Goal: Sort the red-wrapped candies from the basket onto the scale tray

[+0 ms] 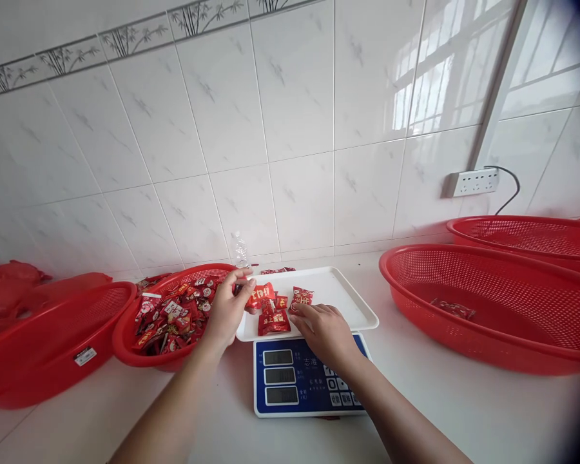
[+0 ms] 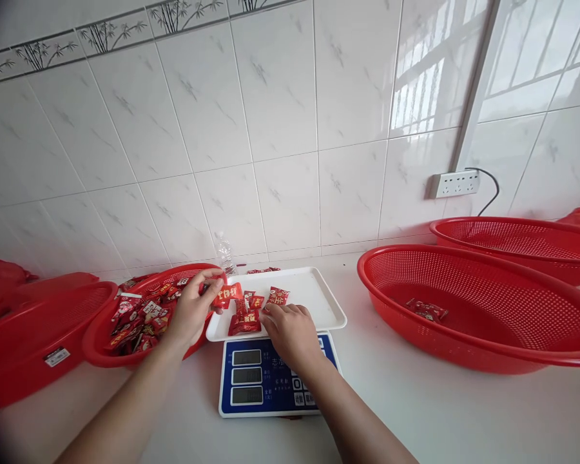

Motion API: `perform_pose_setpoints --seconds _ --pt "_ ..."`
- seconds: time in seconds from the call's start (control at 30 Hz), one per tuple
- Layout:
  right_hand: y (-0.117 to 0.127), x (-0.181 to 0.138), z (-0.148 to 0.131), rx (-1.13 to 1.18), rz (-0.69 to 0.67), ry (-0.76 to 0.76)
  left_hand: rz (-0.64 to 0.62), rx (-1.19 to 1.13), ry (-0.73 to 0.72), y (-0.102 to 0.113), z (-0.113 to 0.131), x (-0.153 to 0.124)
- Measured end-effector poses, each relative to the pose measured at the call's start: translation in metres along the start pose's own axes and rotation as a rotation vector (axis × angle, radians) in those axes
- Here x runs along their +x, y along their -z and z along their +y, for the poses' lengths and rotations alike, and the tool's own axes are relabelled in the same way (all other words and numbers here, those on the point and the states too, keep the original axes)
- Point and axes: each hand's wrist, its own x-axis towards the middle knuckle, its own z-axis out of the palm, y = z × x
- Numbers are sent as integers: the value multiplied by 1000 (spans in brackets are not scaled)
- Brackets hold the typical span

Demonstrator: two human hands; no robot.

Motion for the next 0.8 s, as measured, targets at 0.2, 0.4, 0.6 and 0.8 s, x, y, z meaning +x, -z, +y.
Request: perform_pose_setpoints --seconds 0.2,0.4,0.6,0.8 --pt "-5 1 5 6 100 29 207 -263 -36 -9 -25 -45" --pt "-9 -1 8 -126 -18 32 302 -325 -2 0 -47 -54" --pt "-2 -2 0 -38 -67 36 226 -256 -8 0 -57 -53" --pt "2 -2 -5 140 115 115 209 -157 -62 0 -58 -54"
